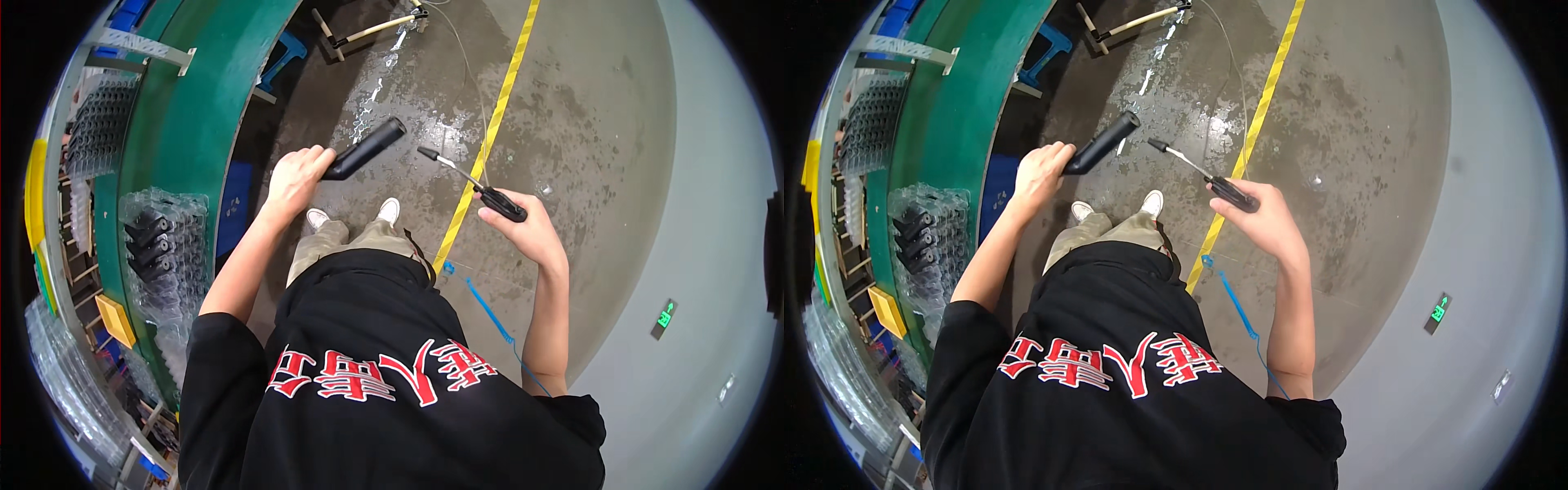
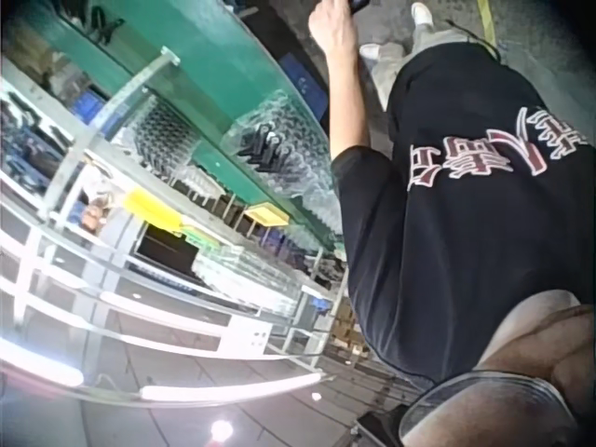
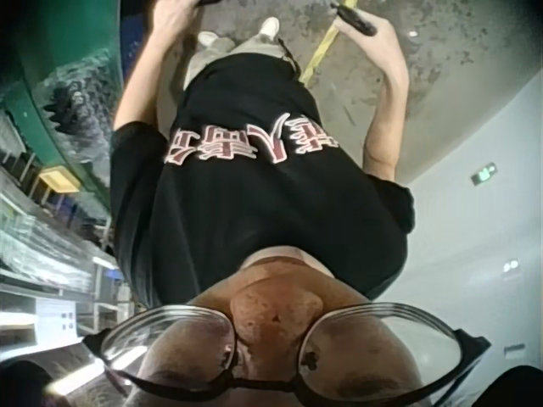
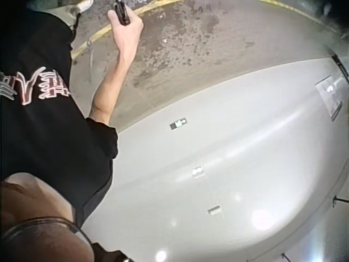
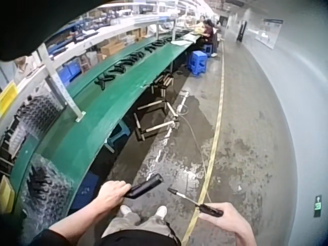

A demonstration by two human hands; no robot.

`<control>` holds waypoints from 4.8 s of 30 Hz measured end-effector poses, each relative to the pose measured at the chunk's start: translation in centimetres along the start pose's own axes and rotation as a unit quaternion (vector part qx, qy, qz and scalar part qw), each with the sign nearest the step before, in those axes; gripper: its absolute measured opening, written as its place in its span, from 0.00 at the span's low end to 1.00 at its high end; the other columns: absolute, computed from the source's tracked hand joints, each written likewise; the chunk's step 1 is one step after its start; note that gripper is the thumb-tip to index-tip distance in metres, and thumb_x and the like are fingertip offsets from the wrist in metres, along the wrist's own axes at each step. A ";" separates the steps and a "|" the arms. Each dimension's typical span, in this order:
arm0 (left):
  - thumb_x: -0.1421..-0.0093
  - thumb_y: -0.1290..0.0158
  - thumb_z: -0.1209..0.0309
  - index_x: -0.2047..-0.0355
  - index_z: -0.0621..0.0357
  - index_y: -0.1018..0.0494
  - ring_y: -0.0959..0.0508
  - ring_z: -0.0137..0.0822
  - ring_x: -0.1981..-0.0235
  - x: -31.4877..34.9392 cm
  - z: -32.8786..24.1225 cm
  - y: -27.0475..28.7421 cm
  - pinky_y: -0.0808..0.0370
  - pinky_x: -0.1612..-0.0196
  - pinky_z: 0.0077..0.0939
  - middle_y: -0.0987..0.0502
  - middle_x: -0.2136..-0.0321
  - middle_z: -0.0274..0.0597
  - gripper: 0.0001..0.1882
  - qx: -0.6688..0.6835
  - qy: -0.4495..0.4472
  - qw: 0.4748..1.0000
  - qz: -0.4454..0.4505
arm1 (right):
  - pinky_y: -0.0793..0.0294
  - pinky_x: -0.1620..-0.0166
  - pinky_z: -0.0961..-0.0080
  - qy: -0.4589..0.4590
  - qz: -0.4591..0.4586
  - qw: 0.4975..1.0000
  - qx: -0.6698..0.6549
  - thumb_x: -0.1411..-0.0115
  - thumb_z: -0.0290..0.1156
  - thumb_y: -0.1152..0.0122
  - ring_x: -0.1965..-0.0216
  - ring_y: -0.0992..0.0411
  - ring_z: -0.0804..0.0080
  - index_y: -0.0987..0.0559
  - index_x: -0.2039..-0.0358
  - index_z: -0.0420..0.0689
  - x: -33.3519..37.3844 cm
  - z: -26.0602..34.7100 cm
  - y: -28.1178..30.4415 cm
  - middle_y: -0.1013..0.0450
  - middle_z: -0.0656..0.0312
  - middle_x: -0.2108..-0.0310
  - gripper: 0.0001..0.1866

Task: Clean metal brackets using an air duster gun.

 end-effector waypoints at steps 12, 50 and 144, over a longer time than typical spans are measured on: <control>0.48 0.50 0.70 0.69 0.54 0.33 0.29 0.42 0.76 -3.3 -0.2 3.6 0.33 0.71 0.35 0.34 0.77 0.38 0.06 0.050 -0.086 0.994 -0.044 | 0.47 0.79 0.89 0.056 -0.043 0.991 -0.116 0.42 0.32 0.36 0.83 0.44 0.86 0.18 0.55 0.42 -2.7 2.6 -0.5 0.38 0.75 0.83 0.15; 0.49 0.42 0.64 0.43 0.64 0.38 0.26 0.54 0.48 -24.1 82.4 -8.4 0.27 0.47 0.42 0.28 0.49 0.59 0.34 0.234 0.560 0.771 -0.191 | 0.31 0.76 0.83 -0.280 -0.287 0.904 -0.149 0.38 0.29 0.39 0.83 0.34 0.77 0.24 0.52 0.40 -18.6 6.5 -12.5 0.32 0.64 0.82 0.15; 0.37 0.48 0.53 0.73 0.53 0.34 0.34 0.25 0.86 0.1 0.9 -3.6 0.32 0.84 0.20 0.34 0.84 0.30 0.18 0.842 0.484 0.207 -0.119 | 0.35 0.74 0.77 0.203 -0.160 0.965 0.048 0.44 0.33 0.33 0.81 0.36 0.73 0.21 0.62 0.36 7.9 1.7 -16.8 0.26 0.61 0.78 0.14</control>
Point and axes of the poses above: each hand's wrist, its own x-axis away from the middle knuckle, its own y-axis out of the back of the hand, z = x × y, the point moved 8 cm from there along -x, towards the middle knuckle
